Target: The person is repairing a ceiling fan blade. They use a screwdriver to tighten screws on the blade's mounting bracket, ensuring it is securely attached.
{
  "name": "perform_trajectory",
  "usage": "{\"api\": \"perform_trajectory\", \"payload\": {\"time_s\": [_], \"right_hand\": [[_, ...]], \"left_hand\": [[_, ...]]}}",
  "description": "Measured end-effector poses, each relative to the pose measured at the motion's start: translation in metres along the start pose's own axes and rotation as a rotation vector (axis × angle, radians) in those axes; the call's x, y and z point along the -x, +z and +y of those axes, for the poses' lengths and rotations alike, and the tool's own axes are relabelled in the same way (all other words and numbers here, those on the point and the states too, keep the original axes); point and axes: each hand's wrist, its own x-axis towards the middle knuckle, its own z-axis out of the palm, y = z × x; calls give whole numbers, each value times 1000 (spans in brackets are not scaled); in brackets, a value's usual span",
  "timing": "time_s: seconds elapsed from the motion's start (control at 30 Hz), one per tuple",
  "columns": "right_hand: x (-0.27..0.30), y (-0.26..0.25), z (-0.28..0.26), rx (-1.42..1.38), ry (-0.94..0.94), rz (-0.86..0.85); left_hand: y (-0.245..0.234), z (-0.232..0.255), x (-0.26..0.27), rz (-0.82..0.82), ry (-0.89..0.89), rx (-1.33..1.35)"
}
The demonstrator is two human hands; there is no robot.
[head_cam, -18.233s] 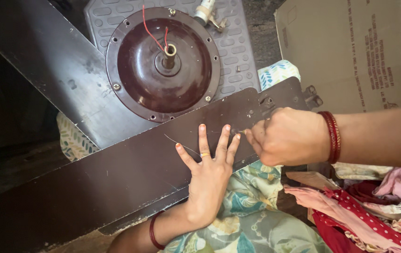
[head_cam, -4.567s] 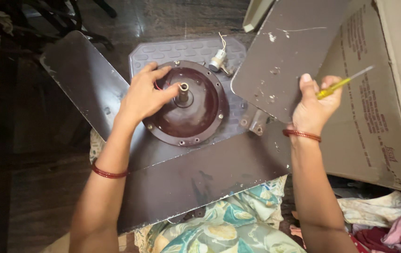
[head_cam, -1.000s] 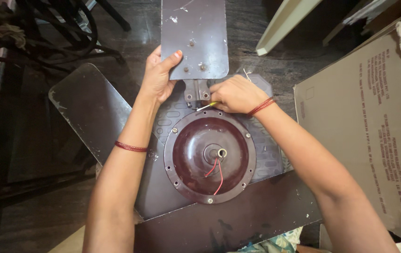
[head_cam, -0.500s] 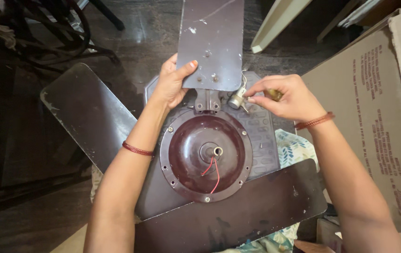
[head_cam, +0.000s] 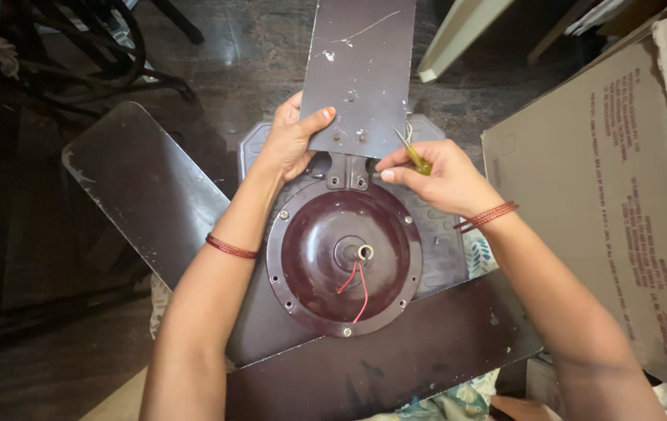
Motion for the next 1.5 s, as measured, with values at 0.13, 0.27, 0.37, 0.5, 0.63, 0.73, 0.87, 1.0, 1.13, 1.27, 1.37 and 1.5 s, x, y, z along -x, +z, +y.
{"api": "perform_trajectory", "payload": {"time_s": [0.13,0.27,0.37,0.5,0.63,0.73,0.87,1.0,1.13,1.27,1.37,1.5], "right_hand": [[-4,9,1,20,10,-10],[-6,14,-2,28,47,-1],[-7,18,-7,78,28,-1],[-5,22,-17,188,25,16],[-2,26,-28,336,29,64],[1,29,-30,409,20,84],[6,33,-25,430,-136,138],[7,36,-17,450,-310,156],[6,37,-13,438,-353,169],[8,42,-12,473,-366,230],[8,47,-11,466,-449,263],[8,49,-9,510,-454,260]], "left_hand": [[2,-1,0,-10,-1,-5],[5,-1,2,10,-38,-40],[5,-1,1,-2,-30,-24],[3,-3,0,-18,-13,-6],[2,-4,-1,-21,-13,-12],[1,-4,-2,-13,-15,-22],[1,-4,-1,-16,-17,-23],[1,-4,-2,4,-15,-24],[1,-5,-2,-2,-12,-15],[0,-6,-3,15,-14,-7],[-2,-6,-4,20,-18,-11],[-3,-7,-5,22,-19,-25]]}}
